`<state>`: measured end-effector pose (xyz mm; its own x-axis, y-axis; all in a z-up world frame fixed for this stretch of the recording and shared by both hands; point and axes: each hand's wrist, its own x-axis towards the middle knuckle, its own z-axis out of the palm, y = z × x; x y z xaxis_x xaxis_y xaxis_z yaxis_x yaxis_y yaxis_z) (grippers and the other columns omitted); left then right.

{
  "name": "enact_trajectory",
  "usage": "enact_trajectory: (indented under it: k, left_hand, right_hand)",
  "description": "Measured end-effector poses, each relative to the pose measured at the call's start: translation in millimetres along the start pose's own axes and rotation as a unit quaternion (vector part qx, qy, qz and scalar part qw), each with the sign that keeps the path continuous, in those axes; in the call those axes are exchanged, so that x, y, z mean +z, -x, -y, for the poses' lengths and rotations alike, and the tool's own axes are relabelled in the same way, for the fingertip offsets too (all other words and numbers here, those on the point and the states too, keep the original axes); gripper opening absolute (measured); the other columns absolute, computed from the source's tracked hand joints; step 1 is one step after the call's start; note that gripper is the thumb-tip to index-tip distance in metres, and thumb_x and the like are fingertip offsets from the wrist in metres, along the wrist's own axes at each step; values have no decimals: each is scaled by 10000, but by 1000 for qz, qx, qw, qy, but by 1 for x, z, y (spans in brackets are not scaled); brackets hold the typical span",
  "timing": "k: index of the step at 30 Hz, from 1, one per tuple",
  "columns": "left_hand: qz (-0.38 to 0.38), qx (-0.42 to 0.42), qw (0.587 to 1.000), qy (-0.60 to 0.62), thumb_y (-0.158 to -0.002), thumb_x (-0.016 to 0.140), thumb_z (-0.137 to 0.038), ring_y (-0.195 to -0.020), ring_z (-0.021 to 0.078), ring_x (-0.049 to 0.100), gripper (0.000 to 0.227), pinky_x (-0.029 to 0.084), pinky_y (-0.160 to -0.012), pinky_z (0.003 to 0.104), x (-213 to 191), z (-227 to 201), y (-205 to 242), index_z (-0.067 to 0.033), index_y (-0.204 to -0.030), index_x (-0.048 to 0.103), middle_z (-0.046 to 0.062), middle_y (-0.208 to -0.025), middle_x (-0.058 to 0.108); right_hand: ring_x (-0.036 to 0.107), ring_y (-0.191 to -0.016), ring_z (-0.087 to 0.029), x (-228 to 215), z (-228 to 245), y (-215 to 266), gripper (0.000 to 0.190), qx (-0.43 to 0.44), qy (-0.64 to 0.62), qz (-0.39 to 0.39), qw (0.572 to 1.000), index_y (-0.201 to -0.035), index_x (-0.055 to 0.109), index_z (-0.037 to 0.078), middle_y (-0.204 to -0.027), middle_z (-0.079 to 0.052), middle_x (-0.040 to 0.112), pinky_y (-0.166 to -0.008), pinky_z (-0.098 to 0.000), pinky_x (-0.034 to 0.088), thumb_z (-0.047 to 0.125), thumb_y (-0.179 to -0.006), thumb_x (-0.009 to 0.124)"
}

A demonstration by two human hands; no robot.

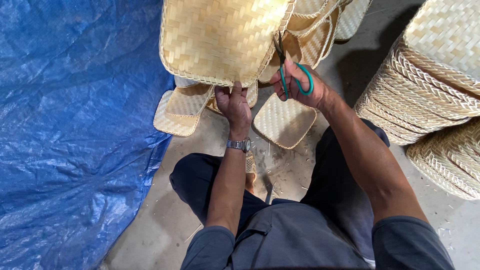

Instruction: The person sits on the floor and uses green-handled scissors to trim loose fibers and uneven edges from the rims of woven baskets. They pick up each basket from a pile, rotate it to access different sides, and cut the protruding material before placing the finished item into a separate stack.

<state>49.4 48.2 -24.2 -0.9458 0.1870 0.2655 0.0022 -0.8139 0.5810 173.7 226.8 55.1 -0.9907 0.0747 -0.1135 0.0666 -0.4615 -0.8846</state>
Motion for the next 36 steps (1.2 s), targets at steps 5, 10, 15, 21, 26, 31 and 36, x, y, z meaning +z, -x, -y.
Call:
enact_trajectory:
  k: [5,10,15,21,26,31,36]
  left_hand:
    - [17,11,1000,11,-996,675,68,-1232,262,604,328,546,-1067,499,3,-1,1,-43,-1273,539,108,-1343,590]
    - [9,-1,1000,16,-975,677,56,-1230,251,604,359,547,-1051,482,6,-4,2,-48,-1290,541,92,-1337,594]
    - [11,-14,1000,25,-983,689,39,-1216,249,611,350,551,-1048,474,5,-4,2,-50,-1287,541,84,-1326,602]
    - [1,-31,999,38,-981,697,17,-1190,250,625,364,562,-1018,462,4,-3,3,-58,-1297,533,97,-1310,608]
    - [-15,-41,998,38,-971,691,9,-1189,255,631,386,568,-1018,460,6,-5,6,-55,-1314,528,102,-1321,606]
    - [-29,-46,998,32,-982,687,4,-1194,262,625,396,567,-1017,458,9,-5,7,-47,-1340,527,115,-1334,599]
    - [-30,-54,997,45,-970,683,13,-1200,259,623,405,573,-1015,460,9,-3,7,-58,-1337,530,103,-1337,600]
  right_hand:
    - [610,-773,-215,-2,0,-2,708,8,14,-15,1000,-1039,698,22,-869,-101,676,-714,-345,505,706,-959,534]
    - [615,-797,-211,-5,-1,-4,707,3,6,-11,1000,-1044,692,22,-875,-96,673,-726,-343,505,706,-954,534]
    - [604,-768,-209,-3,0,-3,733,-2,16,-4,1000,-1036,689,21,-849,-91,662,-710,-340,509,727,-944,515]
    - [591,-756,-216,0,0,0,736,-25,21,14,999,-1050,687,6,-842,-103,650,-694,-346,494,719,-956,529]
    - [590,-769,-217,4,0,-1,739,-38,15,28,999,-1056,680,2,-847,-109,645,-698,-347,487,719,-965,529]
    - [582,-753,-214,6,1,0,757,-49,28,26,998,-1059,688,0,-833,-111,639,-694,-347,491,730,-959,516]
    - [577,-754,-212,4,0,-2,759,-55,23,40,997,-1071,685,-3,-841,-112,639,-697,-346,487,729,-964,513]
